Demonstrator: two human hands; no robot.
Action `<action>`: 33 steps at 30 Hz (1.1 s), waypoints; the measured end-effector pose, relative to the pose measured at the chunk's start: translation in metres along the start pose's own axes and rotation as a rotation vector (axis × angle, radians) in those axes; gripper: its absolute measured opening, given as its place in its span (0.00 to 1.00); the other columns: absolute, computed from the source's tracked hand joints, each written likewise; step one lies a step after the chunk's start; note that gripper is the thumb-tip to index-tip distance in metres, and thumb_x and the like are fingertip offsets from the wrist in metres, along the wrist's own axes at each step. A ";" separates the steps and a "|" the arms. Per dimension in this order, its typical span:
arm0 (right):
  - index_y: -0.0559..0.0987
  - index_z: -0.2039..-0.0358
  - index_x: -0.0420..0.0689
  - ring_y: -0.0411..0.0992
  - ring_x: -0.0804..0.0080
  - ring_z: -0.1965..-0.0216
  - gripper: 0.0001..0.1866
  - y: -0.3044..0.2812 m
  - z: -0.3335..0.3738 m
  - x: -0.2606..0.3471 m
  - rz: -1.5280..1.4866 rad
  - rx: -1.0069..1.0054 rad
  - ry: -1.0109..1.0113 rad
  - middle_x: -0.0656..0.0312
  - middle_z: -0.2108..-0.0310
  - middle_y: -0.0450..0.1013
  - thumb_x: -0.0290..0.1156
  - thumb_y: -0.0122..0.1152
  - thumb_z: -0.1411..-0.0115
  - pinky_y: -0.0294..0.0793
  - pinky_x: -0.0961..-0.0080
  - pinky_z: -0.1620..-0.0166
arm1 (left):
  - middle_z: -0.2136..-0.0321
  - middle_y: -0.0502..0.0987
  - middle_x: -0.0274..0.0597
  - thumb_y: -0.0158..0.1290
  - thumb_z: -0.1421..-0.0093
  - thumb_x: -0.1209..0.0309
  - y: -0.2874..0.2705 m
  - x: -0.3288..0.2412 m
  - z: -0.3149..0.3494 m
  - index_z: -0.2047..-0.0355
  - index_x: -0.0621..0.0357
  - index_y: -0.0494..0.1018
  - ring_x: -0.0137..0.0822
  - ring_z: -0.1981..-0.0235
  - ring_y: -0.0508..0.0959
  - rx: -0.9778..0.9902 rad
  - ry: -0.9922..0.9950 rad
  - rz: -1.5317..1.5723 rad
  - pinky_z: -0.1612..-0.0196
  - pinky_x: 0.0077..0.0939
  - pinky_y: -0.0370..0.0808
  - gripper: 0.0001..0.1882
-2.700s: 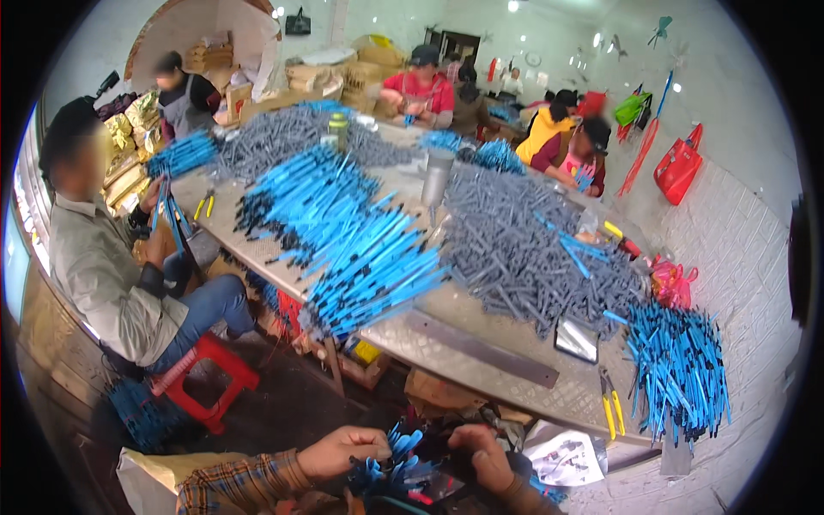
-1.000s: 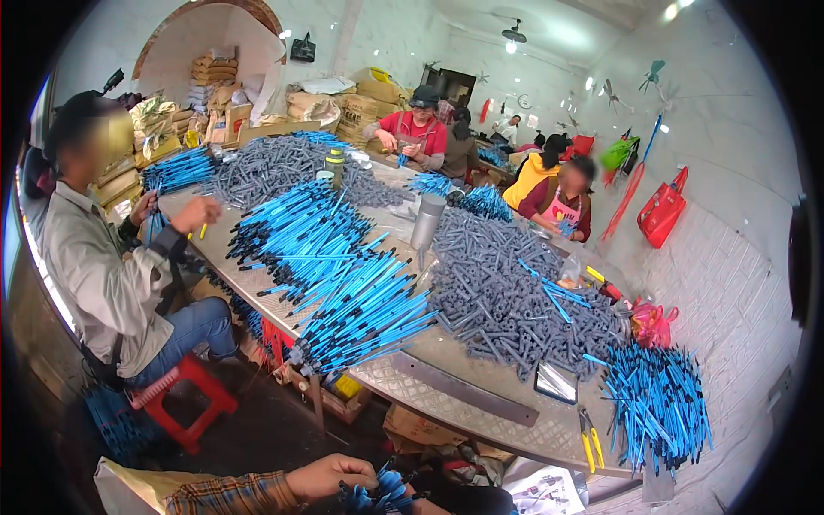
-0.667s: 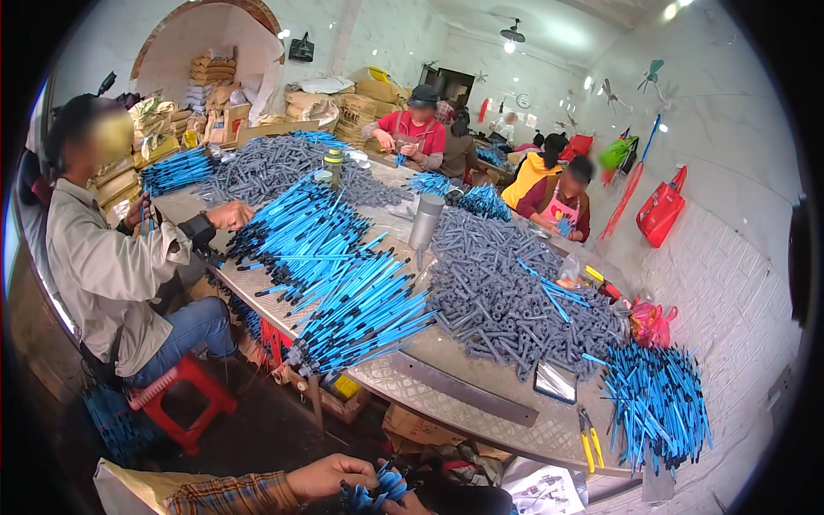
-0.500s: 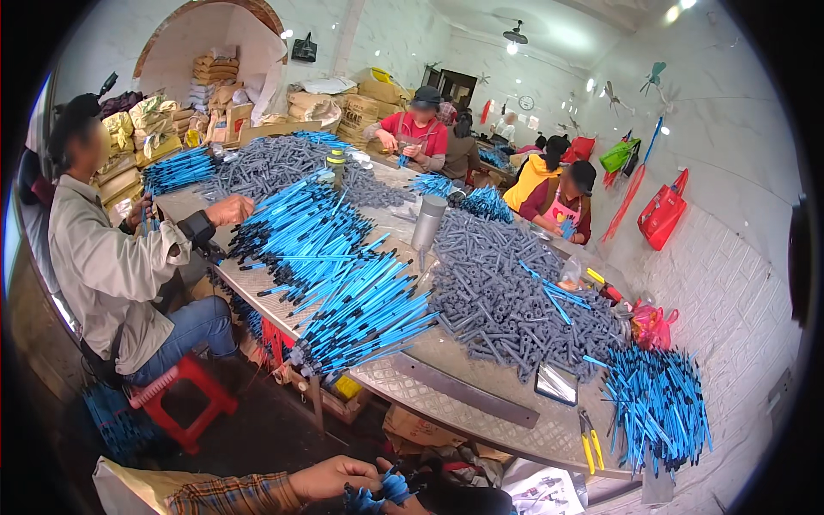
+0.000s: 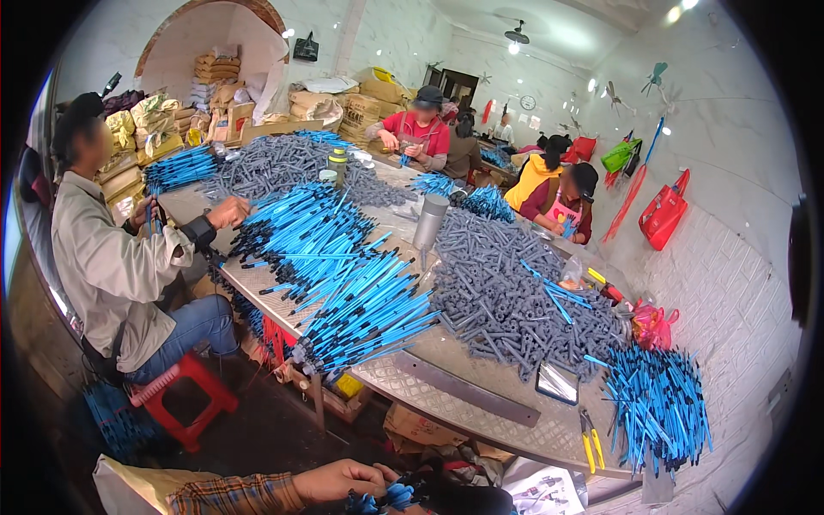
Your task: The person bundles blue plastic rods together using zip ties and pliers.
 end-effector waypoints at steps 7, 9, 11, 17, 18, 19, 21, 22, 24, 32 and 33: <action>0.50 0.40 0.51 0.51 0.59 0.42 0.39 -0.006 0.003 0.009 -0.048 0.055 0.073 0.57 0.41 0.50 0.54 0.52 0.47 0.52 0.59 0.43 | 0.67 0.72 0.32 0.49 0.43 0.72 -0.001 0.001 -0.005 0.72 0.61 0.74 0.32 0.48 0.60 0.031 -0.002 -0.030 0.44 0.29 0.54 0.06; 0.52 0.41 0.51 0.52 0.61 0.43 0.38 -0.008 0.004 0.007 -0.024 0.069 0.084 0.58 0.42 0.52 0.52 0.54 0.47 0.53 0.60 0.45 | 0.66 0.72 0.33 0.50 0.43 0.72 0.000 0.000 -0.004 0.72 0.61 0.74 0.32 0.48 0.60 0.038 0.001 -0.042 0.45 0.28 0.55 0.06; 0.54 0.43 0.50 0.54 0.62 0.45 0.36 -0.010 0.005 0.005 -0.002 0.083 0.093 0.58 0.44 0.54 0.51 0.55 0.47 0.55 0.61 0.46 | 0.65 0.72 0.35 0.49 0.42 0.72 0.002 -0.005 -0.004 0.72 0.62 0.73 0.32 0.48 0.61 0.029 -0.003 -0.057 0.45 0.28 0.56 0.06; 0.60 0.46 0.48 0.58 0.66 0.50 0.31 -0.020 0.007 -0.010 0.066 0.128 0.122 0.60 0.50 0.59 0.45 0.58 0.48 0.59 0.64 0.50 | 0.64 0.72 0.37 0.48 0.42 0.73 0.005 -0.004 -0.005 0.72 0.63 0.73 0.32 0.49 0.63 0.008 -0.003 -0.033 0.46 0.27 0.57 0.07; 0.61 0.47 0.48 0.59 0.66 0.51 0.30 -0.022 0.007 -0.013 0.077 0.136 0.126 0.61 0.50 0.60 0.44 0.59 0.48 0.59 0.65 0.50 | 0.64 0.72 0.37 0.48 0.41 0.73 0.004 -0.003 -0.006 0.72 0.63 0.73 0.31 0.49 0.64 0.018 -0.017 -0.024 0.46 0.26 0.57 0.07; 0.62 0.48 0.48 0.59 0.67 0.52 0.30 -0.024 0.007 -0.017 0.087 0.144 0.132 0.61 0.51 0.60 0.43 0.59 0.48 0.60 0.65 0.51 | 0.63 0.72 0.37 0.48 0.41 0.73 0.003 -0.002 -0.007 0.72 0.64 0.73 0.31 0.50 0.65 0.026 -0.030 -0.015 0.46 0.26 0.58 0.07; 0.63 0.49 0.47 0.61 0.68 0.53 0.28 -0.028 0.006 -0.025 0.105 0.161 0.143 0.62 0.53 0.62 0.42 0.60 0.48 0.62 0.66 0.52 | 0.63 0.72 0.37 0.48 0.41 0.73 0.003 -0.002 -0.008 0.72 0.64 0.73 0.31 0.50 0.65 0.032 -0.047 -0.005 0.46 0.25 0.58 0.07; 0.64 0.50 0.47 0.61 0.69 0.54 0.27 -0.030 0.006 -0.028 0.117 0.168 0.147 0.62 0.54 0.63 0.41 0.61 0.48 0.62 0.67 0.53 | 0.64 0.72 0.36 0.48 0.41 0.73 0.005 -0.004 -0.008 0.72 0.64 0.72 0.29 0.52 0.66 0.024 -0.070 -0.004 0.48 0.24 0.59 0.07; 0.66 0.51 0.46 0.63 0.70 0.56 0.26 -0.034 0.006 -0.036 0.141 0.180 0.156 0.63 0.56 0.65 0.39 0.62 0.48 0.64 0.68 0.54 | 0.66 0.72 0.34 0.47 0.40 0.72 0.008 -0.007 -0.009 0.71 0.64 0.72 0.27 0.56 0.68 0.008 -0.117 -0.003 0.50 0.22 0.62 0.08; 0.72 0.59 0.47 0.65 0.76 0.63 0.17 -0.047 0.009 -0.068 0.372 0.176 0.191 0.67 0.64 0.68 0.32 0.64 0.49 0.67 0.72 0.60 | 0.74 0.69 0.30 0.48 0.41 0.70 0.009 -0.011 -0.008 0.71 0.64 0.72 0.20 0.69 0.67 0.044 -0.108 -0.081 0.61 0.17 0.65 0.09; 0.72 0.59 0.47 0.65 0.76 0.63 0.17 -0.041 0.007 -0.039 0.296 0.180 0.235 0.67 0.64 0.69 0.31 0.64 0.49 0.67 0.72 0.60 | 0.74 0.69 0.30 0.48 0.41 0.70 0.008 -0.010 -0.007 0.71 0.64 0.72 0.20 0.69 0.67 0.040 -0.109 -0.078 0.61 0.17 0.65 0.09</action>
Point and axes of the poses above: each hand's wrist, its own z-axis away from the middle knuckle, its own y-axis out of the palm, x = y × z, the point moved 1 cm from there along -z, towards the middle knuckle
